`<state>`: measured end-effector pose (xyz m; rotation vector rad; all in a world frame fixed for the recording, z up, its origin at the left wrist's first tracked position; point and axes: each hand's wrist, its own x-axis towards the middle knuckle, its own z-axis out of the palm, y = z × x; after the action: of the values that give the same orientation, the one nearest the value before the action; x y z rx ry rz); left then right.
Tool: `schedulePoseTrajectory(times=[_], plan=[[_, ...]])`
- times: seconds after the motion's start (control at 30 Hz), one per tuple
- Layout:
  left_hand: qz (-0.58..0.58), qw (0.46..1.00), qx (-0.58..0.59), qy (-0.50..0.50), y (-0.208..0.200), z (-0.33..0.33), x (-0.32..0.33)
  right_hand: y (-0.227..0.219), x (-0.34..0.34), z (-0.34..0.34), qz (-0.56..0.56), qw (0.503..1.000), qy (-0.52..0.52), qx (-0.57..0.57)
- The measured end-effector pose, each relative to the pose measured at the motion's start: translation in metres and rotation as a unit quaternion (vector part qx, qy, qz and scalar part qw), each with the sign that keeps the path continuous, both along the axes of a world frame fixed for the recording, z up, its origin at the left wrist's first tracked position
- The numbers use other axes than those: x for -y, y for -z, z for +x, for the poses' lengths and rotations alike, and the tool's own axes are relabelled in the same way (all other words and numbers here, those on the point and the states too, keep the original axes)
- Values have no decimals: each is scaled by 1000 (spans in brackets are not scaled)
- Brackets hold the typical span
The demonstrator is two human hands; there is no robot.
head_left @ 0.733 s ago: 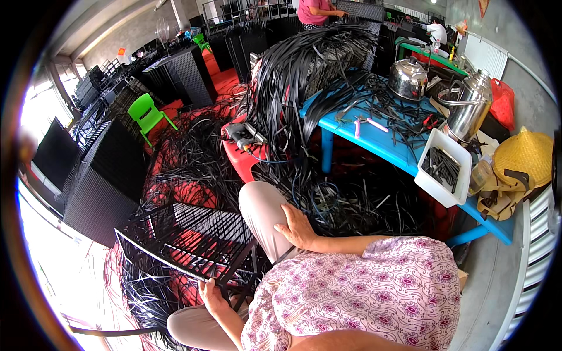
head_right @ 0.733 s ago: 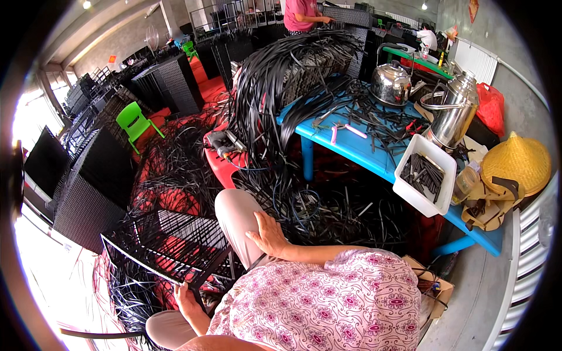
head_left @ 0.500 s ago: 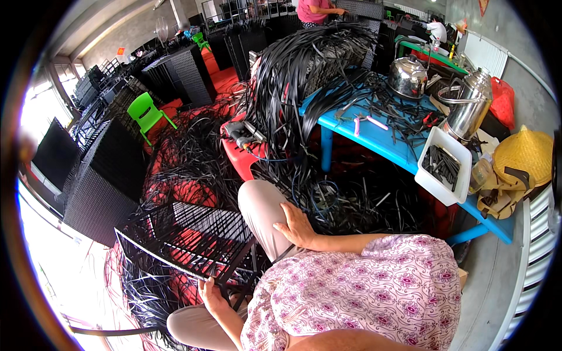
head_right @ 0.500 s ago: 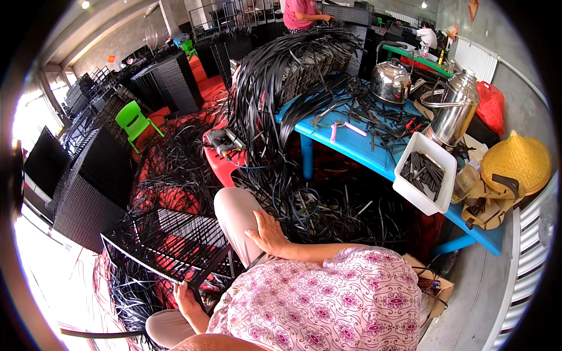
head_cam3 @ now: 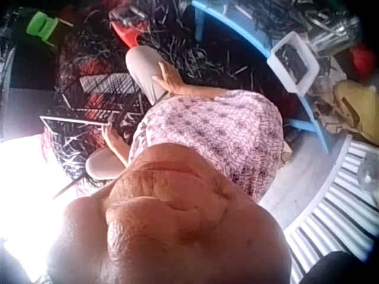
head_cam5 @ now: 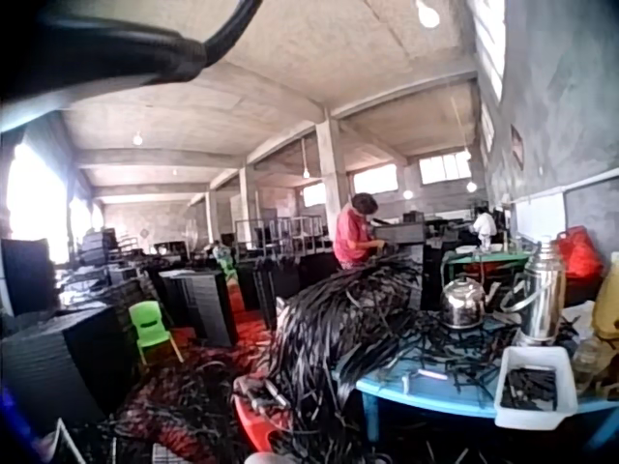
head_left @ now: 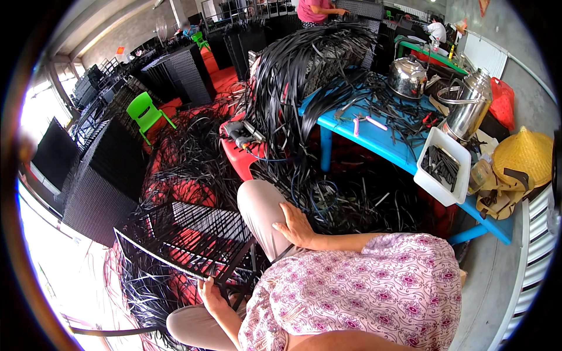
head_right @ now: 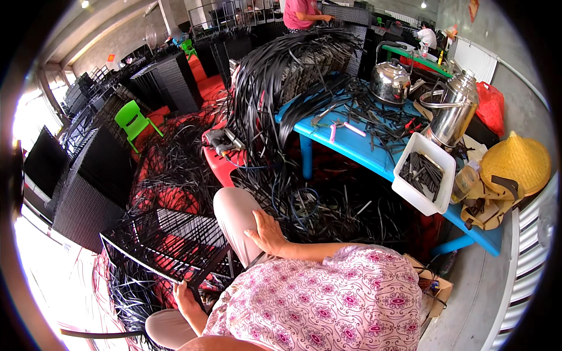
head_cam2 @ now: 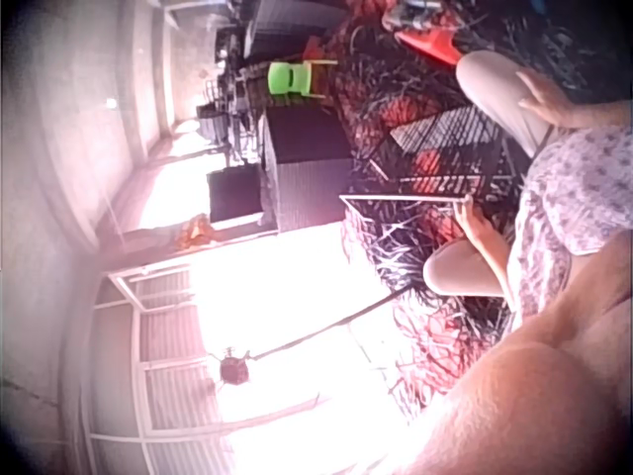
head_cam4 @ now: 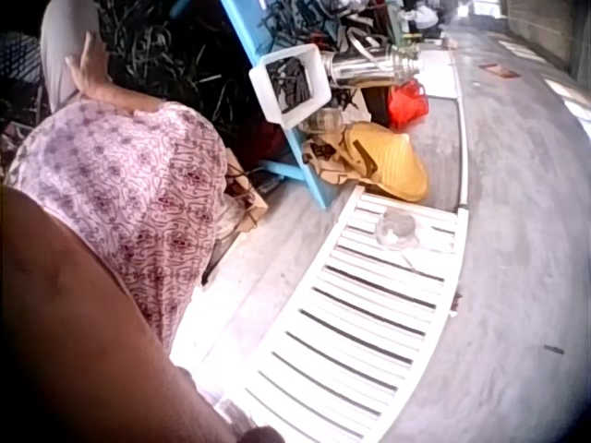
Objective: The person weaves black synthetic strips through a metal frame and secures them using a pneumatic stapler.
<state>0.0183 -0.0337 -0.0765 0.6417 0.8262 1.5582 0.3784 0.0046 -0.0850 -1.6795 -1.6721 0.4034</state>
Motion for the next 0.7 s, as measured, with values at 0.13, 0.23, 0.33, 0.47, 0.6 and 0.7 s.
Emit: schedulePoseTrajectory(times=[0.13,0.23,0.33,0.47,0.6,0.7], plan=[[-10,1000,1,-2,7,-5,0,-1,5,-3,-2,1000,1,1],[-13,1000,2,-3,9,-6,-3,-8,2,-2,-16,1000,-1,-5],[-16,1000,2,-2,13,-9,-4,-8,4,-4,-20,1000,-2,-10],[-20,1000,4,2,24,-16,-7,-8,6,-5,-26,1000,3,-3],[-18,1000,2,-4,32,-22,-7,-11,5,-4,-20,1000,4,2],[-11,1000,-5,-8,22,-14,-2,-13,7,-6,-23,1000,5,2]])
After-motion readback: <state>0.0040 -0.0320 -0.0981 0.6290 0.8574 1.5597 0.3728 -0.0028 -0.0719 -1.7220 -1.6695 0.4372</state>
